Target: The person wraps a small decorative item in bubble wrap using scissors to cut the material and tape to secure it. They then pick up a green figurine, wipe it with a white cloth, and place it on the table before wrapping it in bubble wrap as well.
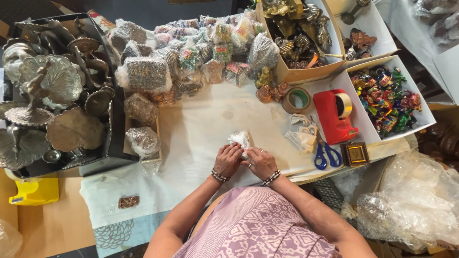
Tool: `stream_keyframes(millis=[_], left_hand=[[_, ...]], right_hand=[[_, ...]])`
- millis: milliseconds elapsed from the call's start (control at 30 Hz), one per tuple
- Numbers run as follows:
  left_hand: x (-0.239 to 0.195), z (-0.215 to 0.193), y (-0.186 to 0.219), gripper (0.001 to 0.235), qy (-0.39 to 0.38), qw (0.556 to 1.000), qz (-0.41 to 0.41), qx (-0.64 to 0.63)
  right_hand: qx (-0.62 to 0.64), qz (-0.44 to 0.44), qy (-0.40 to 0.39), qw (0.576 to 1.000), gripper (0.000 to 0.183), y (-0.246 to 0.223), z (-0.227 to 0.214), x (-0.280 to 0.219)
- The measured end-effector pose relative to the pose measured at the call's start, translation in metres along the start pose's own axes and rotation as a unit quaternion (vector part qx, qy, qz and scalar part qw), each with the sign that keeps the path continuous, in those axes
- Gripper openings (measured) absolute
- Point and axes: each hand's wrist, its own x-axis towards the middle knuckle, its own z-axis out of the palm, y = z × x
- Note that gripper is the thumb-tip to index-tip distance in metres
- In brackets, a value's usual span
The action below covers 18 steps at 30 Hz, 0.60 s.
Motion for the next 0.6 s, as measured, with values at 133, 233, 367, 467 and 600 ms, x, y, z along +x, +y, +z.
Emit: stream_keyframes(millis=[133, 233, 367, 467, 600], left_hand=[[0.009, -0.030, 0.011, 0.045, -0.009, 0.995, -0.028, -0.097], [0.006, -0.034, 0.011, 0.042, -0.064, 0.995, -0.025, -0.066], [-0.002, -0.025, 0.008, 0.030, -0.034, 0.998, -0.008, -0.049], [-0.004, -0.024, 0.011, 0.027, -0.021, 0.999, -0.021, -0.042], [-0.009, -0.012, 0.010, 0.026, -0.014, 0.999, -0.037, -0.025]], right_hand=[[0.009, -0.009, -0.011, 1.000, 0.043, 0.000, 0.002, -0.001], [-0.033, -0.032, 0.001, 0.999, 0.037, 0.012, 0.020, -0.004], [-0.075, -0.048, 0.007, 0.996, 0.021, 0.016, 0.026, -0.001], [-0.112, -0.064, -0.005, 0.992, 0.015, 0.011, 0.023, 0.003], [-0.155, -0.072, -0.002, 0.985, 0.007, 0.011, 0.027, 0.009]])
